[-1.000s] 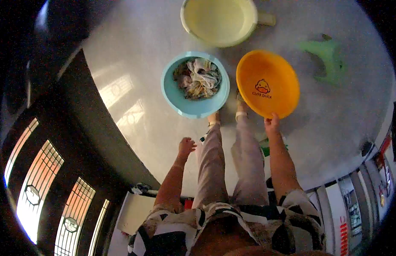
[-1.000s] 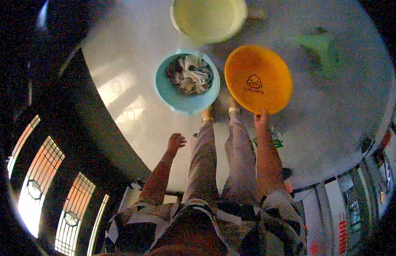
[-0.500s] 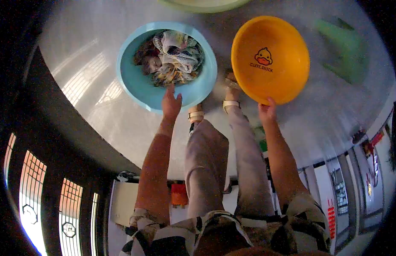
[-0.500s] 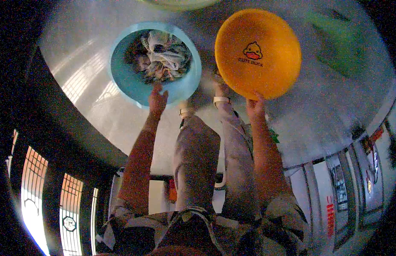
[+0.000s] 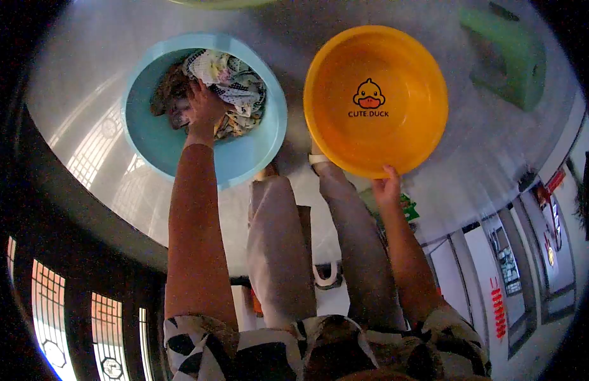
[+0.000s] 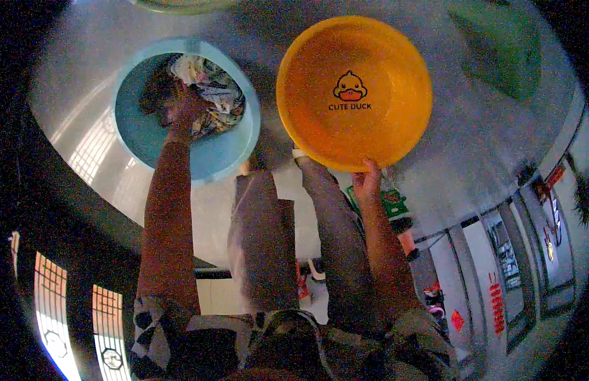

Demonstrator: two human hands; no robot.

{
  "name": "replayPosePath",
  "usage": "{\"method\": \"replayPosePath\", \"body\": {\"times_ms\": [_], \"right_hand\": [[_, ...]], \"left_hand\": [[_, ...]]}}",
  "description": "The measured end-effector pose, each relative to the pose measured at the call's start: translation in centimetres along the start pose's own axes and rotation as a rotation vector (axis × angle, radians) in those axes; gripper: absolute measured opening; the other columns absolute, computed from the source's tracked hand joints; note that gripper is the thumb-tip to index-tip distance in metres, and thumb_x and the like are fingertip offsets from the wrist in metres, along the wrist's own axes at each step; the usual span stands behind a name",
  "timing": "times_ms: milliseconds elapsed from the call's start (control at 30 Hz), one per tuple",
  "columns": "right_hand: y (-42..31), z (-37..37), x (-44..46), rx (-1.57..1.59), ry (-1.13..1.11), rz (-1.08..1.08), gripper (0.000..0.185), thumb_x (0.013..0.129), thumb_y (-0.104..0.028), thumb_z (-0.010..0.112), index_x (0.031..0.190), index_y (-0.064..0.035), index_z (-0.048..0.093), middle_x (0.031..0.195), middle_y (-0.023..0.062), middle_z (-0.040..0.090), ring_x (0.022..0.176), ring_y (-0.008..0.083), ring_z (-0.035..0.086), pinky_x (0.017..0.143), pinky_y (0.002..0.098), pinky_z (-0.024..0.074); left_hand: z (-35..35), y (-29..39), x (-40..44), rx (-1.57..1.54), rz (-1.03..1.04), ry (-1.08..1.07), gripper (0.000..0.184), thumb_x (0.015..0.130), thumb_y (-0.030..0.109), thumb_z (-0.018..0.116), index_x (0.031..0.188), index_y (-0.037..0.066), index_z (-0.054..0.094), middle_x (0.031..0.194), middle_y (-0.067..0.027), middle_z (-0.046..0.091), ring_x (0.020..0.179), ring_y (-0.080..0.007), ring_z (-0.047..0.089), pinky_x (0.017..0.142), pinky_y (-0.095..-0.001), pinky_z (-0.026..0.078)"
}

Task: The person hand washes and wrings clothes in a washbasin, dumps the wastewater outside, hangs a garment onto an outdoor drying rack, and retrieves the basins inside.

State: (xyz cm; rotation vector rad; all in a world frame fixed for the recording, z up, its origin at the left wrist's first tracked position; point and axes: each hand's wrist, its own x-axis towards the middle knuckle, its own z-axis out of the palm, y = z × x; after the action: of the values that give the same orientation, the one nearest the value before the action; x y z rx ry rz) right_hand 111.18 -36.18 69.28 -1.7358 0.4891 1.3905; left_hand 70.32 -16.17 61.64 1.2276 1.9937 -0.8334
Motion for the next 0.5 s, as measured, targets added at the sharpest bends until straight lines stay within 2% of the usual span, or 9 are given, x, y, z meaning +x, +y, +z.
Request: {"method": "replayPosePath", "body": {"times_ms": [67,133,167,233,300,367,467,500], "right_hand": [[-0.9,0.6,-0.1,-0.021,0.078,0.022,0.035,0.078,-0.019,0.059,0.111,-0.0094,0.051,0.102,0.0044,0.058,0.089,0.0189,0.058,0.063,0.0279,0.0503],[-0.5,0.3,0.7,0.008,0.115,0.01,0.036,0.077,-0.017,0.059,0.111,-0.0088,0.051,0.102,0.0045,0.058,0.09,0.0202,0.058,0.066,0.0288,0.0506],[-0.3,0.4,0.9,0.027,0.126,0.003,0.037,0.077,-0.017,0.06,0.112,-0.0085,0.05,0.102,0.0045,0.059,0.09,0.0208,0.058,0.068,0.0292,0.0508],[0.4,1.0,1.1,0.118,0.009,-0.065,0.037,0.077,-0.016,0.061,0.112,-0.0089,0.051,0.102,0.004,0.059,0.09,0.0212,0.058,0.069,0.0299,0.0512],[1.1,2.1,1.8,0.197,-0.07,-0.084,0.037,0.076,-0.015,0.062,0.112,-0.0094,0.052,0.101,0.0036,0.059,0.09,0.0216,0.058,0.07,0.0306,0.0516],[1.3,2.6,1.8,0.25,-0.093,-0.053,0.037,0.076,-0.014,0.062,0.111,-0.0102,0.052,0.101,0.0035,0.059,0.089,0.022,0.058,0.071,0.0314,0.0521],[1.7,1.8,3.2,0.274,-0.125,-0.032,0.038,0.076,-0.015,0.062,0.112,-0.0098,0.052,0.104,0.0045,0.059,0.093,0.0233,0.058,0.075,0.033,0.052],[1.3,2.4,3.7,0.284,-0.132,-0.017,0.038,0.076,-0.016,0.062,0.112,-0.0094,0.051,0.104,0.0051,0.059,0.094,0.0241,0.057,0.077,0.0339,0.0512]], "left_hand": [[1.8,-0.2,0.7,-0.028,0.039,0.087,0.116,0.054,0.048,0.079,0.141,0.011,0.013,0.146,-0.0107,0.017,0.133,-0.0302,0.02,0.096,-0.0599,0.031],[1.9,-1.3,1.4,-0.127,0.084,0.057,0.109,0.058,0.046,0.077,0.14,0.01,0.015,0.145,-0.012,0.021,0.132,-0.0305,0.025,0.094,-0.0594,0.033],[2.3,-2.1,0.8,-0.145,0.157,0.138,0.105,0.06,0.044,0.076,0.14,0.01,0.017,0.144,-0.0125,0.023,0.129,-0.0307,0.029,0.092,-0.0594,0.034],[3.5,-4.8,-1.4,-0.176,0.309,0.319,0.096,0.065,0.04,0.073,0.139,0.009,0.021,0.142,-0.0133,0.026,0.125,-0.031,0.036,0.09,-0.0593,0.035],[2.7,-5.6,-5.5,-0.222,0.409,0.464,0.077,0.071,0.034,0.069,0.133,0.009,0.032,0.137,-0.0146,0.035,0.118,-0.0315,0.044,0.092,-0.0532,0.037],[4.3,-7.0,-7.0,-0.435,0.442,0.429,0.06,0.075,0.028,0.067,0.127,0.009,0.042,0.13,-0.0158,0.044,0.114,-0.0322,0.048,0.092,-0.0446,0.04],[2.8,-7.5,-9.6,-0.544,0.579,0.428,0.043,0.08,0.019,0.064,0.118,0.007,0.05,0.118,-0.0177,0.054,0.108,-0.0308,0.053,0.088,-0.0376,0.044],[0.9,-6.2,-9.5,-0.665,0.561,0.376,0.039,0.081,0.018,0.063,0.117,0.006,0.052,0.114,-0.0176,0.056,0.105,-0.03,0.055,0.086,-0.037,0.045]]}}
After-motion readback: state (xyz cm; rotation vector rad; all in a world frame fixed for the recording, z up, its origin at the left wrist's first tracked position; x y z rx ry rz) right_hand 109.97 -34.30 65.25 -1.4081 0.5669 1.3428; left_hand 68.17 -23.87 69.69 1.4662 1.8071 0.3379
